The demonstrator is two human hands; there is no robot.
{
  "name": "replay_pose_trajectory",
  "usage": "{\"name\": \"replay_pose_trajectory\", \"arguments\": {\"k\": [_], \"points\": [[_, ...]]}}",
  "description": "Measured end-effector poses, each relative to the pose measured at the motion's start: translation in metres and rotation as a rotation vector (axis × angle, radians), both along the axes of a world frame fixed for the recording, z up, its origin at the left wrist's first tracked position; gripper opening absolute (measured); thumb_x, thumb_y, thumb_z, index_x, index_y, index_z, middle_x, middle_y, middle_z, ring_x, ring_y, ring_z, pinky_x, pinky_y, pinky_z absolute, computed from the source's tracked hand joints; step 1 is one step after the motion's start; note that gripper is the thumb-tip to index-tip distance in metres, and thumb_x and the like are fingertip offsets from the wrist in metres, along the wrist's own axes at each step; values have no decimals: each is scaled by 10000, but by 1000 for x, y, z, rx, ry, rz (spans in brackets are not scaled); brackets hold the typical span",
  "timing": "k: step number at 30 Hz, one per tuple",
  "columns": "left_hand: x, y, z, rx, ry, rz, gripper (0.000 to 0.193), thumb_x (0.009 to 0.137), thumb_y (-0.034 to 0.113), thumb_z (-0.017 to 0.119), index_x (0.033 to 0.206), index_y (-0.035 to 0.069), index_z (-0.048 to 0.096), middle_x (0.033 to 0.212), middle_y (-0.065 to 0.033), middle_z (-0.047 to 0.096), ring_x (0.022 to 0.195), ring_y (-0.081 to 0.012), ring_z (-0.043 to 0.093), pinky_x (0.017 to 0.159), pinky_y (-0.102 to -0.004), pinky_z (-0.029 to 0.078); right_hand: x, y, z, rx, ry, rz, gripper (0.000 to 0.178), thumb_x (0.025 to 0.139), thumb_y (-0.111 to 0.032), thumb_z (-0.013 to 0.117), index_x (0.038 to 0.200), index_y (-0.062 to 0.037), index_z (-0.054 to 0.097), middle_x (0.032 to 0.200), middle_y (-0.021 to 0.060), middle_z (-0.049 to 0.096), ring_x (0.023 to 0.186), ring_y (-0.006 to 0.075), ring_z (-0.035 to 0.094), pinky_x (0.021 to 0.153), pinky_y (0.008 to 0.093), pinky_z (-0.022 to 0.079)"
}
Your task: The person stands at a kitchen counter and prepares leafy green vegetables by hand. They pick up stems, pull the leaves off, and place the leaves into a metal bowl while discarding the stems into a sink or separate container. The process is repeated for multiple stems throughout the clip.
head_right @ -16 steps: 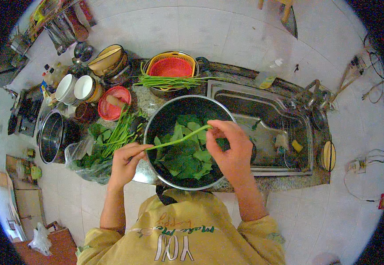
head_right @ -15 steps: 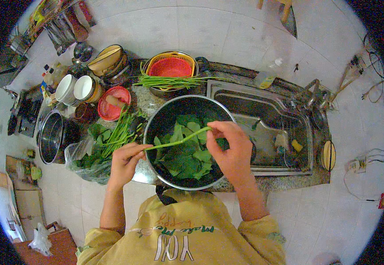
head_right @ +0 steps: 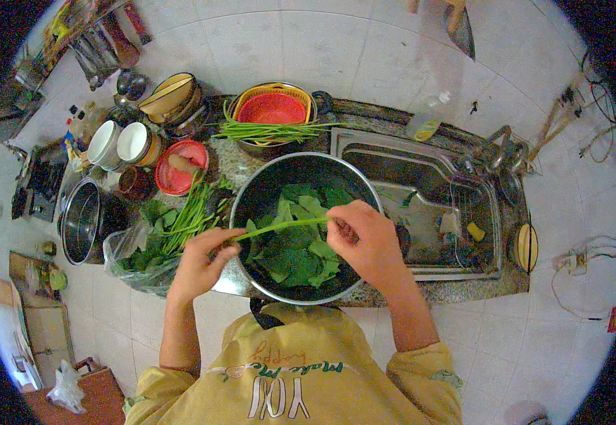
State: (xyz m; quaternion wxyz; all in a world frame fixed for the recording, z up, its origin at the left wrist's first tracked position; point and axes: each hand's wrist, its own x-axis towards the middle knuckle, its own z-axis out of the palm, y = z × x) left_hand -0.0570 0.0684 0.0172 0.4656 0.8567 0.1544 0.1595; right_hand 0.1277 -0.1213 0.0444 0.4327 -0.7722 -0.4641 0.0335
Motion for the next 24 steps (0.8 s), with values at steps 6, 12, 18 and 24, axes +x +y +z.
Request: {"name": "replay_pose_trajectory", "arguments": {"k": [6, 12, 18, 24], "points": [[21, -18, 6, 90, -200, 6, 212, 727, 53, 610, 937, 28, 620, 794, -115, 616, 733, -239, 582, 663, -300, 446, -17, 12, -2, 12, 3, 47, 145, 670, -20, 627, 803, -46, 576, 651, 58, 530, 505, 144, 527, 476, 245, 435], [29, -27, 9, 156, -305, 109, 151, 708, 36, 620, 859, 31, 638, 766, -115, 615, 703, -238, 591, 636, -297, 458, -23, 15, 8, 48, 66, 61, 95, 670, -11, 621, 756, -35, 585, 634, 56, 539, 509, 124, 533, 472, 235, 432], [29, -31, 12, 149, -306, 120, 148, 688, 23, 621, 834, 31, 637, 753, -111, 614, 681, -224, 591, 613, -290, 460, -22, 11, 5, 136, 221, -8, 55, 691, -30, 618, 735, -16, 588, 642, 55, 554, 521, 110, 532, 481, 218, 423], [30, -33, 14, 134, -330, 116, 122, 651, 6, 620, 772, 19, 631, 698, -102, 609, 628, -215, 584, 582, -280, 455, -21, 8, 3, 113, 357, -41, 49, 710, -46, 613, 736, -10, 593, 650, 50, 559, 536, 91, 525, 490, 213, 416]]}}
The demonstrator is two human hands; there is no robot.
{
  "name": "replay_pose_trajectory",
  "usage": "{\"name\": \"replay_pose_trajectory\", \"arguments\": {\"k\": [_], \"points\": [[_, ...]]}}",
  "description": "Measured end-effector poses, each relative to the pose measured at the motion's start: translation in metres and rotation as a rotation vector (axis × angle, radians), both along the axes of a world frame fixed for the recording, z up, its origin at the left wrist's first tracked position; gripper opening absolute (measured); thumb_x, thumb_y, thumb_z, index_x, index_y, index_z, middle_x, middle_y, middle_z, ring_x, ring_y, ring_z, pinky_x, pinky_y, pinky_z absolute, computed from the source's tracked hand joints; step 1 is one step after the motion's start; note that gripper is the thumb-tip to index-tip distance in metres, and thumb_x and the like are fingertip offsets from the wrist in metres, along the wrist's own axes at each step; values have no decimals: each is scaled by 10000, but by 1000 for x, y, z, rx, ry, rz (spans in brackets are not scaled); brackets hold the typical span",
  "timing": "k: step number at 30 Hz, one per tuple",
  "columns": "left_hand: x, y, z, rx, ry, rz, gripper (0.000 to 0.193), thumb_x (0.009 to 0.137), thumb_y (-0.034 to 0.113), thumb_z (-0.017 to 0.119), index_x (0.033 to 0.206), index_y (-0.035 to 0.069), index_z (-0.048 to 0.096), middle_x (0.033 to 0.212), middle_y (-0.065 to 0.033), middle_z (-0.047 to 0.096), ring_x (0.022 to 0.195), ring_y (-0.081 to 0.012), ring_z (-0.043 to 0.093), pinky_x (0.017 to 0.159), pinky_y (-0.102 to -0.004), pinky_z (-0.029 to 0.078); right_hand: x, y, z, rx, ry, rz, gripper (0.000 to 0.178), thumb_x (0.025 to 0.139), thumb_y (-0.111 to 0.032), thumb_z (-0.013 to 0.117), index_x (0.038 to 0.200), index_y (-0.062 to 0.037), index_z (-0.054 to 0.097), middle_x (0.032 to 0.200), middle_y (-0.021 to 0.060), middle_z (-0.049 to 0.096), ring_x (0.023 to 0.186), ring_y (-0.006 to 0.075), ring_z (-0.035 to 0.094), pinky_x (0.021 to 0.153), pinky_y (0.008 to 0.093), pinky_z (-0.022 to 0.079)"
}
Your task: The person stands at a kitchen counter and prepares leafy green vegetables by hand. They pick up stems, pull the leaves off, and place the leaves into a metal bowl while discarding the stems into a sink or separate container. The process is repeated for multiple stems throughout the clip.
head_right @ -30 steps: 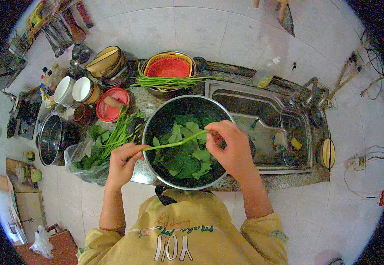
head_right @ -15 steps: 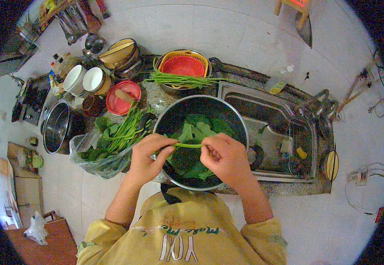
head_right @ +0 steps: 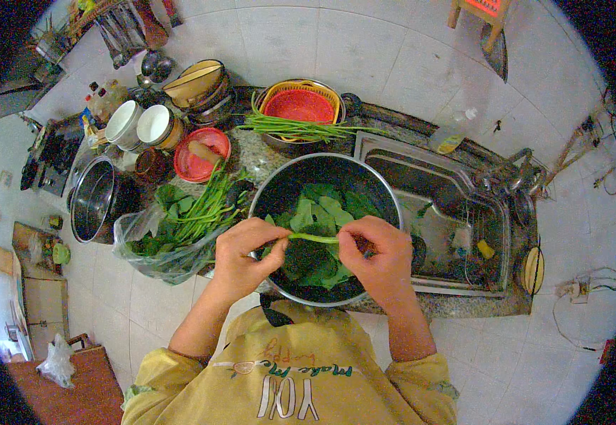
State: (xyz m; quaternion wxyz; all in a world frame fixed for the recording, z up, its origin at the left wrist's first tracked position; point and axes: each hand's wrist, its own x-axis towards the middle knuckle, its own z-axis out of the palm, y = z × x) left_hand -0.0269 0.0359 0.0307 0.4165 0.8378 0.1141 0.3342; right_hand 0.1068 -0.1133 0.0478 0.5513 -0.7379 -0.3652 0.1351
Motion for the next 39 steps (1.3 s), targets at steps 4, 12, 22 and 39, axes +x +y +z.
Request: {"name": "replay_pose_trajectory", "arguments": {"k": [4, 12, 22, 39], "points": [[0, 0, 0, -54, -30, 12, 108, 645, 6, 621, 753, 10, 629, 690, -99, 610, 619, -207, 578, 580, -278, 448, -1, 0, 3, -5, 106, 22, 51, 715, -49, 612, 741, -9, 595, 651, 39, 564, 545, 79, 520, 491, 208, 410], [0, 1, -4, -276, 6, -16, 88, 678, 1, 589, 759, -18, 620, 685, -92, 590, 636, -169, 564, 584, -262, 436, -5, -1, -3, 20, 182, 35, 32, 727, -33, 598, 748, -8, 602, 656, 28, 569, 558, 66, 525, 502, 195, 419], [1, 5, -14, -792, -139, 38, 111, 822, 38, 522, 880, -29, 589, 722, -63, 569, 632, -105, 533, 571, -211, 431, 1, -6, -17, -2, 187, -52, 43, 756, -31, 583, 786, -10, 607, 645, 18, 574, 525, 57, 520, 456, 191, 411], [1, 36, -30, -1210, -451, 28, 150, 835, 110, 546, 962, 35, 520, 788, -19, 511, 700, -119, 463, 674, -249, 387, 76, -78, -47, -193, -236, -357, 254, 730, -107, 650, 980, -71, 620, 812, 83, 590, 729, 167, 566, 652, 262, 452]]}}
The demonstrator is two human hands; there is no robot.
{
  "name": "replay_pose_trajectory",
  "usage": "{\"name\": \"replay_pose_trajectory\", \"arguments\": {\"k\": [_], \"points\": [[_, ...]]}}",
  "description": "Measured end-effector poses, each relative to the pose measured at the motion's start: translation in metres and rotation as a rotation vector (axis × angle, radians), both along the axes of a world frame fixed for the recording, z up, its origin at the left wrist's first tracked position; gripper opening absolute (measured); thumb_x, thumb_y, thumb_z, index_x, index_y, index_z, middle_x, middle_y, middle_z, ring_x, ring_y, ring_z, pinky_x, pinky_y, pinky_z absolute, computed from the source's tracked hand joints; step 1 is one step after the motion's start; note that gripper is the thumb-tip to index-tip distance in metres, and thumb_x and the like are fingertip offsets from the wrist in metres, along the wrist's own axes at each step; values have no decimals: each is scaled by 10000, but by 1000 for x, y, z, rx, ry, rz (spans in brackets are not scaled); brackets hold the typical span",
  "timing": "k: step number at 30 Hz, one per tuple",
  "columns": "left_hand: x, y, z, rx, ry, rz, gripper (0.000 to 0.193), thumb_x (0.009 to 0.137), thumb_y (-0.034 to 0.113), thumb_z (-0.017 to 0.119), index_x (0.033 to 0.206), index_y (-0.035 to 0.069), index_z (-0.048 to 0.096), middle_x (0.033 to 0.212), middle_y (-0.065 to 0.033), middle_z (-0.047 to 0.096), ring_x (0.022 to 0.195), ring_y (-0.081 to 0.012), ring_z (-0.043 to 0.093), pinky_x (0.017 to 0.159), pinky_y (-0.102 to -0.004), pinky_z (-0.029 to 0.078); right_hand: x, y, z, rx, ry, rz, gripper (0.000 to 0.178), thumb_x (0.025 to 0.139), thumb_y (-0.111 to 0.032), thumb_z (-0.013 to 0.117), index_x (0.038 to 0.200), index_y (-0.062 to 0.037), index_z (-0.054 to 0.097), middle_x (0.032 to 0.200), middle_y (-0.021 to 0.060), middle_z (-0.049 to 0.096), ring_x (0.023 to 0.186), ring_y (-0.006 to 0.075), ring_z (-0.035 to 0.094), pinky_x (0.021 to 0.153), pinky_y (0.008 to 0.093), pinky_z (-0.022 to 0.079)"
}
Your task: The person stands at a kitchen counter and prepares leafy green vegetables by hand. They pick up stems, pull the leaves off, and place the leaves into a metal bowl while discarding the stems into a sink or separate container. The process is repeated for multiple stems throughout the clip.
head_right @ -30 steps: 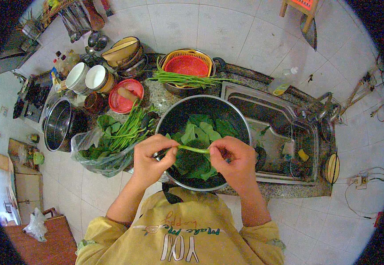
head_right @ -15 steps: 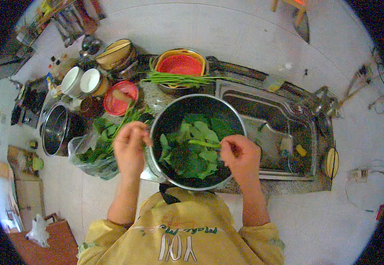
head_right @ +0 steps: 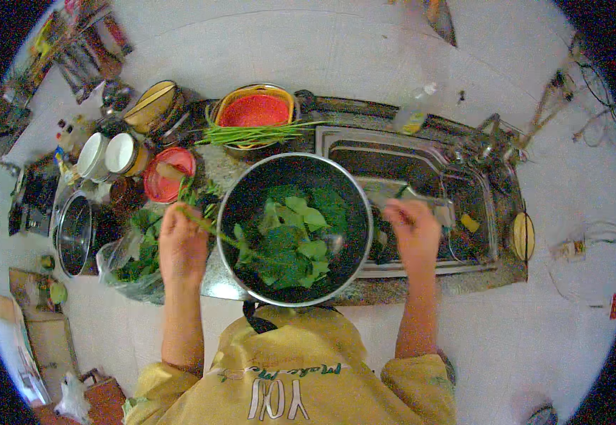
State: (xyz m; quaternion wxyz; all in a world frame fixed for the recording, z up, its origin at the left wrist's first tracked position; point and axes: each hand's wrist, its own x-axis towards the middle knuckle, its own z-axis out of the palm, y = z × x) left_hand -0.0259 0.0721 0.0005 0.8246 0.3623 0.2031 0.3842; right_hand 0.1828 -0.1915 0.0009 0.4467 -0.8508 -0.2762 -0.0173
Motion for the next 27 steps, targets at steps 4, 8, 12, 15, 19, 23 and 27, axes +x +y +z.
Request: {"name": "replay_pose_trajectory", "arguments": {"k": [4, 8, 12, 15, 19, 23, 27], "points": [[17, -22, 1, -1, -17, -81, 113, 849, 105, 525, 940, 40, 507, 834, -31, 505, 724, -129, 475, 678, -255, 404, -57, 63, 23, 15, -83, 557, 273, 748, -122, 609, 1010, -46, 598, 922, 117, 591, 868, 267, 547, 779, 348, 433], [13, -26, -2, 65, -47, -70, 142, 879, 132, 478, 997, 53, 480, 869, -54, 535, 758, -139, 505, 684, -269, 413, -72, 99, 24, -102, 5, 726, 243, 754, -60, 577, 994, -36, 607, 787, 111, 583, 758, 250, 560, 676, 308, 440], [1, -21, 1, 80, 101, 51, 238, 885, 161, 469, 1090, 42, 460, 942, -83, 553, 803, -147, 520, 688, -268, 416, -39, 141, 5, 6, -209, 620, 133, 760, -94, 546, 831, -20, 633, 754, 120, 563, 709, 284, 553, 635, 355, 448], [-19, -18, -9, 24, 206, 45, 258, 877, 168, 474, 1093, 27, 477, 897, -90, 565, 770, -151, 525, 672, -277, 418, 4, 199, -11, -28, -334, 513, 112, 745, -98, 578, 812, -27, 632, 778, 126, 544, 736, 285, 537, 655, 368, 433], [-58, -13, -32, -2, 248, -11, 223, 870, 155, 494, 1018, -9, 527, 820, -83, 581, 713, -149, 533, 659, -260, 431, 52, 267, -44, -90, -597, 434, 110, 690, -87, 607, 783, -69, 664, 767, 90, 536, 779, 265, 505, 688, 364, 432], [-97, -10, -40, -18, 304, 121, 202, 867, 170, 491, 961, 1, 547, 768, -75, 562, 671, -146, 509, 626, -264, 409, 56, 309, -64, -194, -656, 393, 114, 684, -106, 634, 787, -80, 675, 768, 76, 547, 801, 250, 507, 703, 353, 429], [-124, -7, -43, -13, 420, 185, 173, 867, 144, 480, 937, 4, 555, 761, -77, 560, 672, -148, 510, 629, -262, 415, 64, 317, -83, -225, -637, 426, 171, 687, -113, 600, 840, -91, 672, 798, 87, 572, 825, 264, 502, 738, 370, 414]]}}
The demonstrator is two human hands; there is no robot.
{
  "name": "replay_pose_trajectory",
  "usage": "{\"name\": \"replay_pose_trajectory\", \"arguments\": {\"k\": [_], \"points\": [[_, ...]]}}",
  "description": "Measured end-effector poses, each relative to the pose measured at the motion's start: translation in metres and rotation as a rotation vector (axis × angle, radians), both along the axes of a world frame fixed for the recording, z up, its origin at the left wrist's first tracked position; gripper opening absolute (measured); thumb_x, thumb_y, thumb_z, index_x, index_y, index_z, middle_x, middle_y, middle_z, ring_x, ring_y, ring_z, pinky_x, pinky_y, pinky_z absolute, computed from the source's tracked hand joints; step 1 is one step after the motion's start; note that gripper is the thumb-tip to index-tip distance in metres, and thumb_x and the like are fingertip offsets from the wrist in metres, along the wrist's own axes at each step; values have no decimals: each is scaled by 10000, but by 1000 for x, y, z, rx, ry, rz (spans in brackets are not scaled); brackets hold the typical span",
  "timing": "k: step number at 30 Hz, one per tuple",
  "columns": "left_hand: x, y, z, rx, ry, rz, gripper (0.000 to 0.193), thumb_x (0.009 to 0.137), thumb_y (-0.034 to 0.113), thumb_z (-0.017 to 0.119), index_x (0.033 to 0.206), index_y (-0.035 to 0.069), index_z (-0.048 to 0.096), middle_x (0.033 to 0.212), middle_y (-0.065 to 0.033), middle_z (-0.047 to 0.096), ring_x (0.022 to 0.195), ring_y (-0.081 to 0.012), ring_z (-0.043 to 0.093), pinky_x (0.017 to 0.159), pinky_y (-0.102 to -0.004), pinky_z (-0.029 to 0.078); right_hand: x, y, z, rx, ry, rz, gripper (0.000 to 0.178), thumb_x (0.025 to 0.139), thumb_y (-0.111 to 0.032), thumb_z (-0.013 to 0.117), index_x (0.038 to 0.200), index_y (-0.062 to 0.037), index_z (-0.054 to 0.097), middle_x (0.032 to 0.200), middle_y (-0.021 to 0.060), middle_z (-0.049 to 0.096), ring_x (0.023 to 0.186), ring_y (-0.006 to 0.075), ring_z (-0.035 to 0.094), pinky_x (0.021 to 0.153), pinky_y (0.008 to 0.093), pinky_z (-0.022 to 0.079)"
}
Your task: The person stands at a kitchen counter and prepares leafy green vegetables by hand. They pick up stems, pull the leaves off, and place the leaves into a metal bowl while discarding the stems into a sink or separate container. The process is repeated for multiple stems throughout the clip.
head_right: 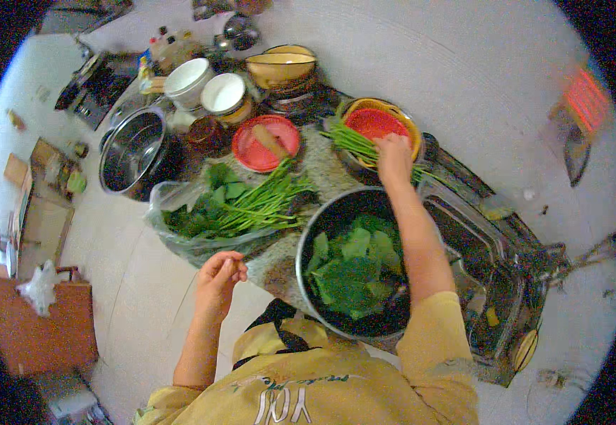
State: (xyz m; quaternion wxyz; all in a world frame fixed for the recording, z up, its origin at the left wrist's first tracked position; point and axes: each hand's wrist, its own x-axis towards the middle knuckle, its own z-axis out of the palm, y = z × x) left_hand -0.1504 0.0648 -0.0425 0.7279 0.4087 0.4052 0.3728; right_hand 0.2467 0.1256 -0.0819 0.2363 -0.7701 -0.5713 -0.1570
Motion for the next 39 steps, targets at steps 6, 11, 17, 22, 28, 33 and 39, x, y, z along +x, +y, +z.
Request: {"name": "replay_pose_trajectory", "arguments": {"k": [6, 11, 17, 22, 28, 33, 39], "points": [[-6, 28, -4, 248, 193, -49, 116, 819, 83, 549, 884, -6, 583, 795, -69, 600, 687, -138, 561, 649, -273, 454, -37, -26, 22, 181, 149, 88, 157, 776, -151, 577, 866, -42, 645, 862, 91, 575, 882, 255, 498, 798, 349, 394], [20, 90, -8, 1003, 780, -97, 180, 692, -21, 534, 844, 26, 617, 797, -105, 594, 754, -239, 563, 700, -317, 459, -118, -79, 54, 207, 463, 204, 120, 779, -89, 585, 862, -18, 633, 859, 105, 593, 822, 232, 551, 757, 309, 427], [23, 138, -47, 1234, 1245, -500, 302, 611, -23, 500, 849, 83, 651, 786, -139, 582, 802, -325, 545, 720, -398, 450, -150, -135, 68, 127, 655, 106, 105, 769, -44, 583, 857, -9, 630, 839, 105, 608, 786, 211, 579, 722, 280, 446], [11, 145, -39, 1146, 1028, -344, 146, 655, 31, 581, 779, 71, 649, 766, -122, 578, 731, -307, 558, 677, -382, 446, -153, -159, 72, 127, 714, -1, 106, 764, -32, 587, 858, -24, 636, 840, 93, 606, 762, 184, 575, 692, 260, 446], [15, 130, 17, 1084, 700, -40, 114, 736, 15, 576, 846, 12, 607, 755, -131, 580, 708, -272, 564, 634, -316, 442, -179, -151, 72, 86, 891, 106, 133, 766, -33, 584, 886, -29, 642, 828, 89, 602, 728, 166, 573, 653, 245, 442], [18, 106, 56, 761, 375, -95, 119, 769, 18, 564, 875, -12, 610, 724, -63, 578, 635, -137, 545, 584, -242, 428, -207, -118, 89, 70, 1167, 288, 188, 792, -29, 555, 969, -1, 610, 813, 90, 605, 708, 154, 579, 648, 237, 452], [25, 61, 64, 328, 11, -409, 134, 797, 17, 558, 907, -37, 612, 746, -37, 576, 626, -80, 528, 564, -207, 430, -212, -95, 120, 298, 1494, 340, 222, 824, -39, 531, 1024, 54, 559, 840, 107, 609, 698, 128, 578, 621, 227, 476]]}}
